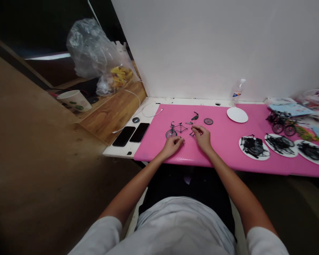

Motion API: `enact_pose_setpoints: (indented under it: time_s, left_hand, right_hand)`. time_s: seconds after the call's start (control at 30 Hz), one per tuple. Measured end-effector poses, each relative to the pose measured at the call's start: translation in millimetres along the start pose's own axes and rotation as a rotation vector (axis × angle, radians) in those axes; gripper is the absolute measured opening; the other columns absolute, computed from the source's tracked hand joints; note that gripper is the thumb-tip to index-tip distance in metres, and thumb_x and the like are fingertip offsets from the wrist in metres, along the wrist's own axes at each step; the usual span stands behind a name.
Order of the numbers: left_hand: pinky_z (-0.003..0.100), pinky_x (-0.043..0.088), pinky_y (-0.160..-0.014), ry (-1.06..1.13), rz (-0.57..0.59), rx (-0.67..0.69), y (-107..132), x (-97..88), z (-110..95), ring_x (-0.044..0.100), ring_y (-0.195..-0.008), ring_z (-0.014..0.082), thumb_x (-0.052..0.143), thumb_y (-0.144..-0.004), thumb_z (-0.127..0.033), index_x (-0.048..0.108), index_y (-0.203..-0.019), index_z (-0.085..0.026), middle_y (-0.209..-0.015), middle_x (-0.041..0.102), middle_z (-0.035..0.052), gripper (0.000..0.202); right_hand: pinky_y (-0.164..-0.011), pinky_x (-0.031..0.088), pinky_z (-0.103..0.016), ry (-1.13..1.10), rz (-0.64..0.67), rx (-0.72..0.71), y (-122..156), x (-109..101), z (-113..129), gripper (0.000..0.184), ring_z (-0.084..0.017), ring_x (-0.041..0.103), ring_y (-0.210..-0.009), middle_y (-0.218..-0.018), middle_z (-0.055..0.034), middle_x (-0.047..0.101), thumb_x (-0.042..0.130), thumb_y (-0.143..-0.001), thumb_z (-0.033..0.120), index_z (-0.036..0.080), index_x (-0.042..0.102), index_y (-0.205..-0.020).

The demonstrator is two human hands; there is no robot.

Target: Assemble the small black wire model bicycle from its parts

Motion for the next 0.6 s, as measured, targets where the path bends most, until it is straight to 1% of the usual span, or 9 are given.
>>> enact_pose_setpoints:
  time_s: [0.07,0.17,0.33,0.6]
  left_hand:
    - [0.032,0.046,-0.071,-0.014,-0.007,-0.004,-1,-0.2,1,0.059,-0.068,0.0174,0.060,-0.110,-0.046,0.078,-0.086,-0.015,-0.076,0.074,0.0051,0.043]
    - [0.031,0.045,-0.071,-0.040,-0.002,0.023,-1,0.2,-1,0.059,-0.069,0.0176,0.059,-0.110,-0.042,0.076,-0.083,-0.016,-0.076,0.073,0.0042,0.041]
    - [0.033,0.042,-0.072,-0.116,0.025,0.058,-1,1.8,-5,0.060,-0.072,0.0183,0.057,-0.111,-0.042,0.075,-0.081,-0.018,-0.078,0.072,0.0035,0.042]
    - [0.032,0.038,-0.070,-0.171,0.038,0.082,1,3.9,-8,0.057,-0.070,0.0173,0.056,-0.111,-0.044,0.074,-0.081,-0.018,-0.074,0.067,0.0020,0.043]
  right_hand:
    - [-0.098,0.062,-0.046,-0.035,0.051,0.047,12,1,-5,0.030,-0.030,0.079,-0.103,-0.112,-0.0113,0.086,0.082,-0.091,0.047,0.023,0.087,-0.108]
    - [-0.101,0.063,-0.048,-0.049,0.099,0.089,23,3,-14,0.029,-0.031,0.080,-0.104,-0.109,-0.0106,0.087,0.085,-0.087,0.048,0.024,0.088,-0.103]
    - [-0.096,0.063,-0.046,0.006,0.147,0.091,27,7,-18,0.028,-0.030,0.081,-0.101,-0.106,-0.0098,0.087,0.084,-0.085,0.048,0.025,0.089,-0.100]
    - [-0.091,0.063,-0.042,0.047,0.148,0.081,31,8,-14,0.030,-0.029,0.080,-0.100,-0.106,-0.0100,0.088,0.081,-0.086,0.050,0.024,0.089,-0.099]
Point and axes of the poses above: each hand's wrist, its own y-axis away from the middle knuckle, its own x-axis out of the palm, z = x × y, the point moved 6 cm from there along -y, towards the middle knuckle
